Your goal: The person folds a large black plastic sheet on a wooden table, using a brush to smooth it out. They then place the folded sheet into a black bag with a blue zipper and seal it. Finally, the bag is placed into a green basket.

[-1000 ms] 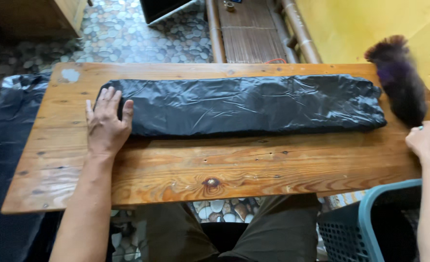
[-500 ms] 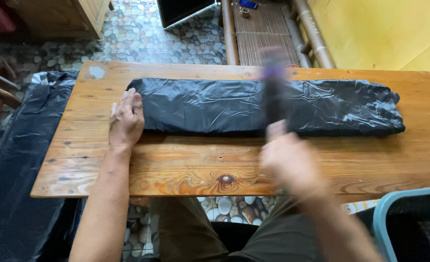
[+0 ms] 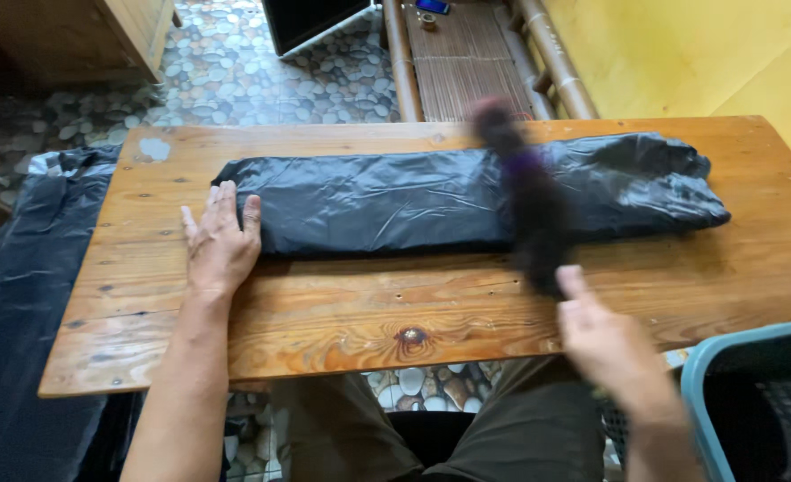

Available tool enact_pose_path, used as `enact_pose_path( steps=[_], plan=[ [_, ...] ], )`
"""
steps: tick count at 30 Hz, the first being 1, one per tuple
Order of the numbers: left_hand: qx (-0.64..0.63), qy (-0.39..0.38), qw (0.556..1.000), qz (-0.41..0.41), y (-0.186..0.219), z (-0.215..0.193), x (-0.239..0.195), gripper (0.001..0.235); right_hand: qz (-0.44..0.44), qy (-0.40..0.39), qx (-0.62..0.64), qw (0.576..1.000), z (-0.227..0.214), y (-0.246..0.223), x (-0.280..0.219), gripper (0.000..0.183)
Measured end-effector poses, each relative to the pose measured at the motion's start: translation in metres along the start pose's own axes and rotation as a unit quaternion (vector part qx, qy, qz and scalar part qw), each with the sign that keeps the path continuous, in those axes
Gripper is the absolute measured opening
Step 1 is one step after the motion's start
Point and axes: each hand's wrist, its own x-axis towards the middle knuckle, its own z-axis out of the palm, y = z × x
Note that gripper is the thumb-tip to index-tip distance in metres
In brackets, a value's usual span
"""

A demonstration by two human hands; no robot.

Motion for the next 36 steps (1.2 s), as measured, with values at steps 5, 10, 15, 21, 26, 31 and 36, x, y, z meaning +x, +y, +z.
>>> enact_pose_path(
  steps=[5,10,15,21,26,31,36],
  plan=[
    [0.015,0.040,0.999,0.021,-0.007,0.010,0.002,0.068,0.023,0.215,0.002,0.976,0.001,0.072,0.043,0.060],
    [0.023,0.037,0.999,0.022,-0.002,0.006,0.000,0.066,-0.084,0.040,0.098,0.991,0.027,-0.012,-0.023,0.052],
    [0.043,0.043,0.997,0.047,-0.004,0.008,-0.001,0.064,-0.342,0.046,0.008,0.939,0.045,-0.008,-0.015,0.060],
    [0.020,0.027,0.999,0.013,-0.002,0.006,0.000,0.064,0.087,0.076,0.068,0.991,-0.007,0.060,0.021,0.061],
    [-0.057,0.037,0.998,-0.014,0.007,-0.004,0.000,0.070,0.040,0.232,0.023,0.972,0.014,0.067,0.041,0.064],
    [-0.098,0.072,0.993,-0.005,0.020,-0.018,-0.009,0.077,-0.197,0.042,0.009,0.979,0.078,-0.030,-0.014,0.064],
    [-0.150,0.045,0.987,-0.044,-0.003,-0.005,0.001,0.084,-0.488,0.025,-0.063,0.870,0.117,-0.067,-0.033,0.064]
  ],
)
